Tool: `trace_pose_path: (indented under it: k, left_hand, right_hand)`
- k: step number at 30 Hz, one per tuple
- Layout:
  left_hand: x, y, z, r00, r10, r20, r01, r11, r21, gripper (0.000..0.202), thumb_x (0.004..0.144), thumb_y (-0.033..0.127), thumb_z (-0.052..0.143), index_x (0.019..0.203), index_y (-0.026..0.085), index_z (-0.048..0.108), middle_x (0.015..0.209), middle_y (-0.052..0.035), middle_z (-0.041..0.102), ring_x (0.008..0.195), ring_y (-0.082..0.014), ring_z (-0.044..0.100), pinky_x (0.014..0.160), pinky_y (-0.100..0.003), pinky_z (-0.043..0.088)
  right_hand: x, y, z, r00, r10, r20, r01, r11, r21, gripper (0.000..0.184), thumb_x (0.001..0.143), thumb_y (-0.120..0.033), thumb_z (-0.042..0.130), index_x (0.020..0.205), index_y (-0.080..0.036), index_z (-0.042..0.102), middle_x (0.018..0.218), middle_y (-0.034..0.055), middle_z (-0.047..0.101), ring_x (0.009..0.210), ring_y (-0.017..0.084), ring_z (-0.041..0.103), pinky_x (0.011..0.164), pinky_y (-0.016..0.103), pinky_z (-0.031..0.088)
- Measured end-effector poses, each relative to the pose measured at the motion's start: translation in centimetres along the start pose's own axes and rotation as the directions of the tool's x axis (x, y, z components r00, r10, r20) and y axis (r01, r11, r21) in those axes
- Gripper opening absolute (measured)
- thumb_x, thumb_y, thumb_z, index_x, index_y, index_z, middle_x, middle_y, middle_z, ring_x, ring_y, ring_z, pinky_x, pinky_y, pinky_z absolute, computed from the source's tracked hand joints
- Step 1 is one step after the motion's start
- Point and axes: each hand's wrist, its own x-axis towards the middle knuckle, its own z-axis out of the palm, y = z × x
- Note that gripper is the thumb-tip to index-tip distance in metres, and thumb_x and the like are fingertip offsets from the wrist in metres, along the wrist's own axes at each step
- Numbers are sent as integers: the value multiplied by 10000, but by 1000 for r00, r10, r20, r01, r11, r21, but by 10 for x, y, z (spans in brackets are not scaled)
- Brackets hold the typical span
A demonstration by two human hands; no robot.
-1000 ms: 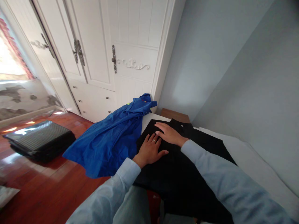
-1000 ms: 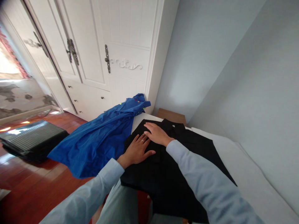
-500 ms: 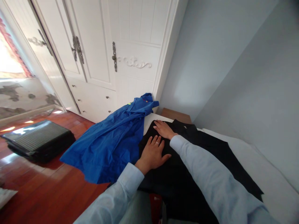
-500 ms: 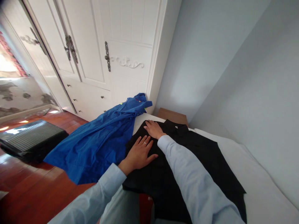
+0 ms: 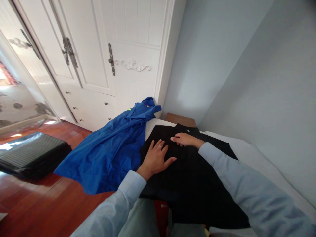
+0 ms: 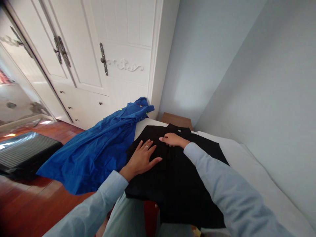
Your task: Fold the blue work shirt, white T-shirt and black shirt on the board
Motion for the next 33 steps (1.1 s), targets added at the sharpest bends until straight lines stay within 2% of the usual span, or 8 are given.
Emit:
trace_pose_path:
  k: [5, 10, 15, 18, 23, 28, 31, 33]
  left_hand:
    - [-1, 2, -3, 996, 12, -88, -10, 1000, 27, 556, 958, 590, 432, 1209, 145, 651, 1358, -189, 602, 1395, -334, 429, 1186, -573, 242]
    - [-1, 2, -4, 994, 10, -104, -7, 1000, 26, 472, 976, 535, 433, 1120, 162, 682, 1291, -167, 639, 1299, -308, 528, 1127, -513, 367]
    - [1, 1, -5, 999, 31, -32, -30, 1000, 7, 346, 960, 453, 497, 1030, 175, 690, 1098, -136, 693, 1070, -285, 635, 949, -458, 491]
    - [2, 1, -6, 999, 39, -22, -39, 999, 7, 320, 937, 410, 531, 1105, 169, 661, 1024, -123, 697, 989, -278, 644, 887, -444, 500]
    - [0, 4, -12, 992, 116, -49, -118, 992, -38, 363, 924, 365, 532, 1215, 163, 613, 995, -102, 702, 966, -265, 640, 877, -426, 490]
    - [-1, 4, -10, 990, 134, -41, -136, 990, -45, 344, 928, 341, 536, 1206, 155, 615, 952, -89, 701, 916, -247, 641, 847, -403, 499]
    - [0, 2, -7, 992, 80, -96, -80, 997, 1, 294, 953, 316, 495, 1175, 167, 617, 975, -95, 691, 919, -249, 632, 831, -403, 498]
    - [0, 2, -7, 990, 48, -135, -44, 998, 36, 266, 967, 294, 463, 1138, 170, 624, 970, -96, 688, 915, -253, 623, 831, -409, 490]
  right_hand:
    - [-16, 11, -1, 985, -58, 161, 26, 981, 192, 437, 647, -584, 809, 747, -192, 644, 676, -1, 617, 624, 146, 555, 518, 244, 407]
    - [-21, 8, 1, 994, -95, 48, 67, 907, 416, 391, 664, -521, 806, 697, -193, 595, 637, -30, 558, 625, 127, 513, 539, 232, 398]
    - [-18, 14, 0, 998, 36, 55, -64, 743, 666, 322, 652, -376, 844, 811, -196, 629, 726, 2, 661, 655, 152, 592, 580, 258, 468]
    - [-13, 19, 3, 994, 81, -70, -7, 704, 711, 267, 664, -225, 821, 873, -185, 658, 797, 27, 709, 712, 166, 640, 661, 281, 518]
    - [0, 27, 13, 946, 172, -276, 56, 751, 658, 201, 726, -112, 709, 911, -172, 658, 850, 54, 723, 802, 191, 676, 812, 341, 542]
    - [7, 30, 21, 905, 171, -389, 90, 818, 569, 312, 717, -104, 721, 1014, -166, 647, 1030, 87, 700, 981, 218, 657, 937, 387, 506]
    - [0, 25, 21, 854, -38, -518, 223, 927, 300, 324, 767, -177, 722, 1084, -184, 661, 1150, 97, 674, 1074, 235, 628, 985, 418, 480]
    - [-9, 20, 19, 854, -229, -467, 306, 947, 96, 292, 815, -240, 706, 1100, -182, 682, 1153, 105, 685, 1063, 242, 639, 987, 420, 477]
